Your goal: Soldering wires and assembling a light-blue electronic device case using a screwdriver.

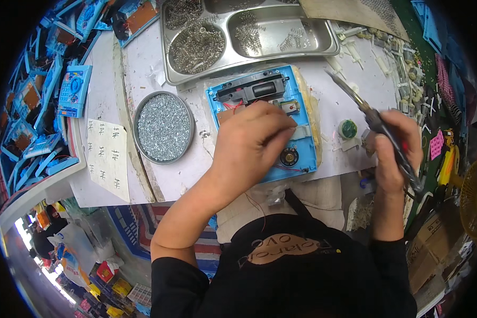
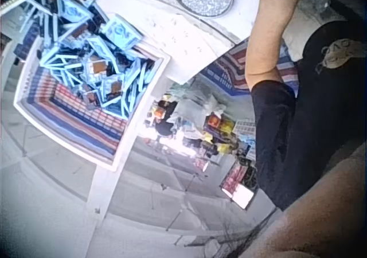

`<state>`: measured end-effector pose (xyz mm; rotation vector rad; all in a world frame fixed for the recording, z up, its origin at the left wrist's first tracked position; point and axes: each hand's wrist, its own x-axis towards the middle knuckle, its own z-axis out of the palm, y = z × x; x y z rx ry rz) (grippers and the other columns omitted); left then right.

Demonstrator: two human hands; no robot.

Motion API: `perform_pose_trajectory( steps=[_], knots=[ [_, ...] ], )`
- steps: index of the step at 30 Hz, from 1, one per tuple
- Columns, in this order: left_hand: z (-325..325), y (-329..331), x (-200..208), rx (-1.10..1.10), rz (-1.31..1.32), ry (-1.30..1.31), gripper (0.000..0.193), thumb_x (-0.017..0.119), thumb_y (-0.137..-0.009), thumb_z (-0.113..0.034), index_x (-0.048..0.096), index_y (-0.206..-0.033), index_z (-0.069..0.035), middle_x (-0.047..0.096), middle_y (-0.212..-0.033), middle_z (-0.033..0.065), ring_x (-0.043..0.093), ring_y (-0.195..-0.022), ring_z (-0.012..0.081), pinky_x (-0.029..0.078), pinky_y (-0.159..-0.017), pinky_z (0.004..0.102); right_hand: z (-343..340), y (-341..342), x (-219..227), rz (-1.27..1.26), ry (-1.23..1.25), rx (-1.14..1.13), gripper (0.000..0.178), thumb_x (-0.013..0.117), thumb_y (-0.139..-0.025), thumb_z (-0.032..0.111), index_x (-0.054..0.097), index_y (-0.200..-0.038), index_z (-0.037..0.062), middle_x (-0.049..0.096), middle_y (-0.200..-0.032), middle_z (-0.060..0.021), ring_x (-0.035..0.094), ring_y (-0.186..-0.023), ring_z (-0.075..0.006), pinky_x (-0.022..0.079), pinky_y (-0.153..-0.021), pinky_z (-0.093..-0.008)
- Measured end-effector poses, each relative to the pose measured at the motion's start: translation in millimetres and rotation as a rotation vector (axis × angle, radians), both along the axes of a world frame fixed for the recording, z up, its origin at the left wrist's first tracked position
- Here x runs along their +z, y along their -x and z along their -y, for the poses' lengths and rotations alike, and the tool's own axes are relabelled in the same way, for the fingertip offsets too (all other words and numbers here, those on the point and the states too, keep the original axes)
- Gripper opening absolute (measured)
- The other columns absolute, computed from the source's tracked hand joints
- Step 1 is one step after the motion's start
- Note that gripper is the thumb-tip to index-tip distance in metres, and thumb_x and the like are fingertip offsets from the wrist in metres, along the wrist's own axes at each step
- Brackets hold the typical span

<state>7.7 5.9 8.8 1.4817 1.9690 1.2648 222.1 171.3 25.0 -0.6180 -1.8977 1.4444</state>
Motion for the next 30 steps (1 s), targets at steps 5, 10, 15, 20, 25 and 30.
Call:
perform_pose_trajectory(
  steps=[5,10,15,20,25,30],
  knots=[
    [-2,-7,8,0.229,0.372,0.183,0.007,0.076,-0.082,-0.001,0.073,-0.088,-0.002,0.072,-0.08,0.0097,0.068,-0.066,0.0263,0.052,-0.066,0.0338,13,33,-9,-0.049,-0.02,0.192,0.04,0.077,-0.088,0.004,0.066,-0.126,0.0002,0.072,-0.113,-0.0127,0.069,-0.099,-0.0162,0.054,-0.087,-0.0267],
    [2,2,-6,0.03,0.097,-0.032,0.013,0.077,-0.082,-0.002,0.073,-0.093,-0.004,0.07,-0.084,0.0086,0.067,-0.073,0.0262,0.052,-0.069,0.0338,1,12,-2,0.003,-0.009,0.125,0.039,0.075,-0.087,0.0,0.065,-0.125,-0.003,0.071,-0.109,-0.0122,0.068,-0.095,-0.0152,0.053,-0.085,-0.0252],
    [11,4,6,-0.138,-0.036,0.06,0.018,0.074,-0.079,0.006,0.071,-0.094,-0.002,0.064,-0.101,0.0113,0.067,-0.086,0.0251,0.053,-0.077,0.034,-18,-15,4,-0.036,-0.186,0.302,0.028,0.073,-0.081,0.007,0.068,-0.107,-0.0024,0.063,-0.081,-0.0067,0.056,-0.067,-0.0113,0.041,-0.059,-0.0258],
    [14,5,6,-0.211,-0.144,0.112,0.021,0.075,-0.075,0.007,0.068,-0.092,-0.002,0.06,-0.113,0.0122,0.067,-0.085,0.0247,0.054,-0.075,0.0349,-8,-1,1,0.001,-0.232,0.383,0.023,0.073,-0.07,0.012,0.069,-0.09,0.0029,0.052,-0.062,-0.0037,0.047,-0.049,-0.0172,0.034,-0.048,-0.0308],
    [14,6,4,-0.219,-0.195,0.08,0.022,0.075,-0.073,0.007,0.067,-0.091,-0.002,0.061,-0.112,0.0125,0.067,-0.084,0.0258,0.054,-0.074,0.0356,-5,12,2,0.039,-0.284,0.427,0.022,0.073,-0.068,0.011,0.069,-0.089,0.004,0.059,-0.066,-0.0034,0.05,-0.049,-0.0163,0.037,-0.048,-0.0305],
    [15,6,6,-0.225,-0.21,0.076,0.024,0.076,-0.072,0.007,0.065,-0.092,-0.002,0.061,-0.112,0.0121,0.066,-0.09,0.0269,0.055,-0.076,0.0367,-5,18,5,0.077,-0.314,0.462,0.023,0.073,-0.066,0.01,0.07,-0.089,0.0044,0.061,-0.068,-0.004,0.052,-0.05,-0.0176,0.038,-0.048,-0.0306]
  ],
)
